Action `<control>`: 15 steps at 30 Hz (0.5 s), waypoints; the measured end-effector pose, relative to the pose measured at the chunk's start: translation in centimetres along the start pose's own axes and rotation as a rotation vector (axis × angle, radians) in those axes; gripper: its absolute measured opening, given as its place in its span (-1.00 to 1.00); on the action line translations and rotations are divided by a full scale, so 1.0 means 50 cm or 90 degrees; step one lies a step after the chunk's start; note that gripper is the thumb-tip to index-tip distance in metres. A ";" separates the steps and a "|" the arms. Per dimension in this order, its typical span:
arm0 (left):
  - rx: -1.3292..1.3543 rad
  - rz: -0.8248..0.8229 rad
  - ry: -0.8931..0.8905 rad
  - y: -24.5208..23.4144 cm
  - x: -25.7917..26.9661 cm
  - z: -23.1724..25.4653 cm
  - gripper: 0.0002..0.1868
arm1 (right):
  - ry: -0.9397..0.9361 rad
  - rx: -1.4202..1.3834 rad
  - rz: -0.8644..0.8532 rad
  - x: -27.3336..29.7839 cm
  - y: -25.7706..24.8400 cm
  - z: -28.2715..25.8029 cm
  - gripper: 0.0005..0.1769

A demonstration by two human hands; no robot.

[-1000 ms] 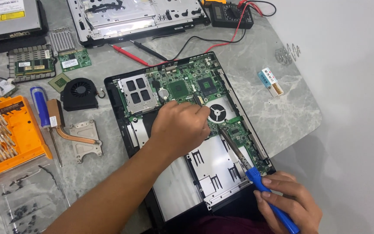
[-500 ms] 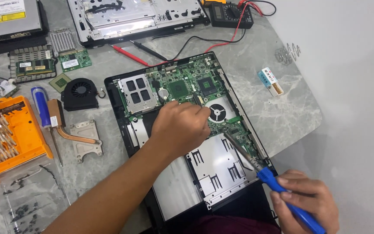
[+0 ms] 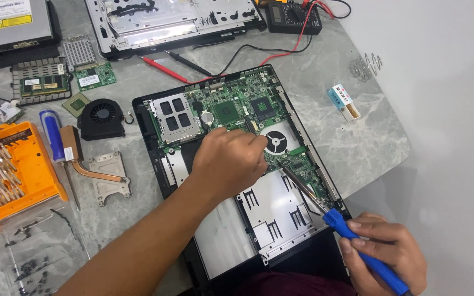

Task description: The person uses a soldering iron to work on a disassembled laptop motherboard. They apply heat to various components near the cooling fan and other areas of the circuit board while holding the board steady with their other hand.

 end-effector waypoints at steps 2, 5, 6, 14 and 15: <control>-0.001 -0.005 0.000 0.001 0.000 0.000 -0.83 | -0.011 -0.003 0.005 0.001 0.001 0.004 -0.80; 0.001 -0.008 0.000 0.002 0.000 0.000 -0.83 | -0.018 -0.004 0.009 -0.001 0.004 0.001 -0.80; 0.003 -0.007 0.000 0.003 0.000 0.000 -0.82 | -0.015 -0.002 0.008 -0.002 0.004 0.000 -0.79; -0.008 -0.002 -0.006 0.003 0.000 0.001 -0.81 | 0.066 0.032 -0.012 -0.021 -0.026 0.030 -0.86; -0.007 0.009 -0.009 0.000 -0.001 0.001 -0.80 | 0.083 0.014 0.003 -0.016 -0.040 0.061 -0.86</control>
Point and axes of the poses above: each hand's wrist, its own x-axis away from the middle knuckle, its own y-axis out of the palm, z = x × y, the point moved 3 cm from there along -x, towards the middle knuckle, and after that the axes turned 6 degrees about z, right-handed, at the moved point
